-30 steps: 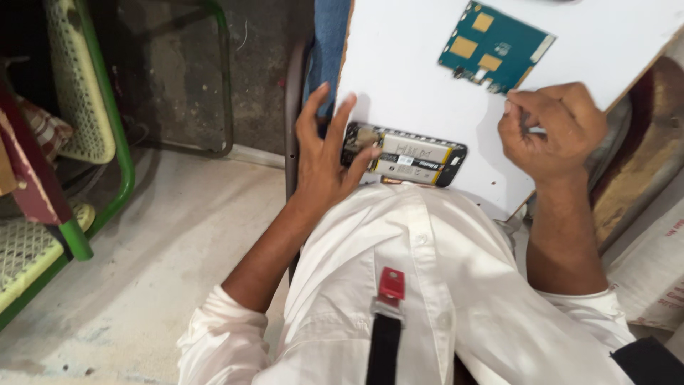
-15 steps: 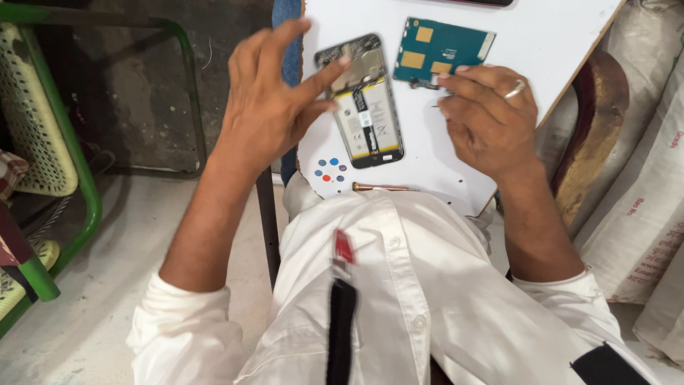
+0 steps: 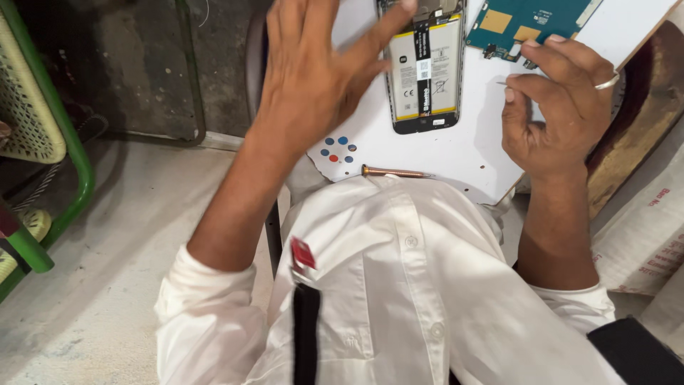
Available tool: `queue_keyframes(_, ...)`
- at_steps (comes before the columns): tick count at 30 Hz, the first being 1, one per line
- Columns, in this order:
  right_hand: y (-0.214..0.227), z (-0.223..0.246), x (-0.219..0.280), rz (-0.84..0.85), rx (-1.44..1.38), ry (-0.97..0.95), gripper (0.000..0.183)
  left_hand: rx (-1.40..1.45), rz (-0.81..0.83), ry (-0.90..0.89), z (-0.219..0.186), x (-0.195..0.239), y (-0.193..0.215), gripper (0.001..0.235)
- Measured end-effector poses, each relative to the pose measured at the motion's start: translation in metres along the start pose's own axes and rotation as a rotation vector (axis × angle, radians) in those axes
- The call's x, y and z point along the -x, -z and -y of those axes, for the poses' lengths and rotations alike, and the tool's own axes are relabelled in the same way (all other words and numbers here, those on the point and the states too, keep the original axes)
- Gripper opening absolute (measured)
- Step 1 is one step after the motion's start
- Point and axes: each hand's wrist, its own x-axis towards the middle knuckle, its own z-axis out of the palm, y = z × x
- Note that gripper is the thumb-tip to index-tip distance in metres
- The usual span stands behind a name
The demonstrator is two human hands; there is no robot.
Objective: The person uses a small tool to scrape a component on a green circuit board, then sets the board aside. They connect a white charging cable to a disassembled smartphone chassis and later attach a black screen assembly to the chassis while it remains connected to the cable.
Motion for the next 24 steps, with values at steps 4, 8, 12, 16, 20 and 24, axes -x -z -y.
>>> queue_keyframes(4, -0.005, -0.004, 0.01, -0.032, -0.064, -0.009, 0.005, 0.175, 0.198, -0.1, -0.019, 0.043, 0.005, 0.031)
queue_keyframes(8, -0.007, 0.0, 0.002, -0.083, -0.033, 0.046, 0.006, 0.194, 0.543, -0.118, -0.038, 0.068, 0.006, 0.03)
queue_keyframes(12, -0.004, 0.025, -0.014, 0.017, -0.043, 0.168, 0.009, 0.214, 0.562, -0.101, -0.041, 0.068, 0.01, 0.028)
queue_keyframes(16, -0.023, 0.049, -0.03, 0.232, -0.241, 0.349, 0.007, 0.147, 0.556, -0.145, -0.043, 0.061, 0.01, 0.016)
queue_keyframes(20, -0.032, 0.058, -0.036, 0.253, -0.052, 0.379, 0.007, 0.066, 0.38, -0.19, -0.036, 0.055, 0.014, 0.01)
queue_keyframes(24, -0.035, 0.058, -0.034, 0.2, 0.014, 0.252, 0.006, 0.118, 0.326, -0.154, -0.027, 0.059, 0.014, 0.012)
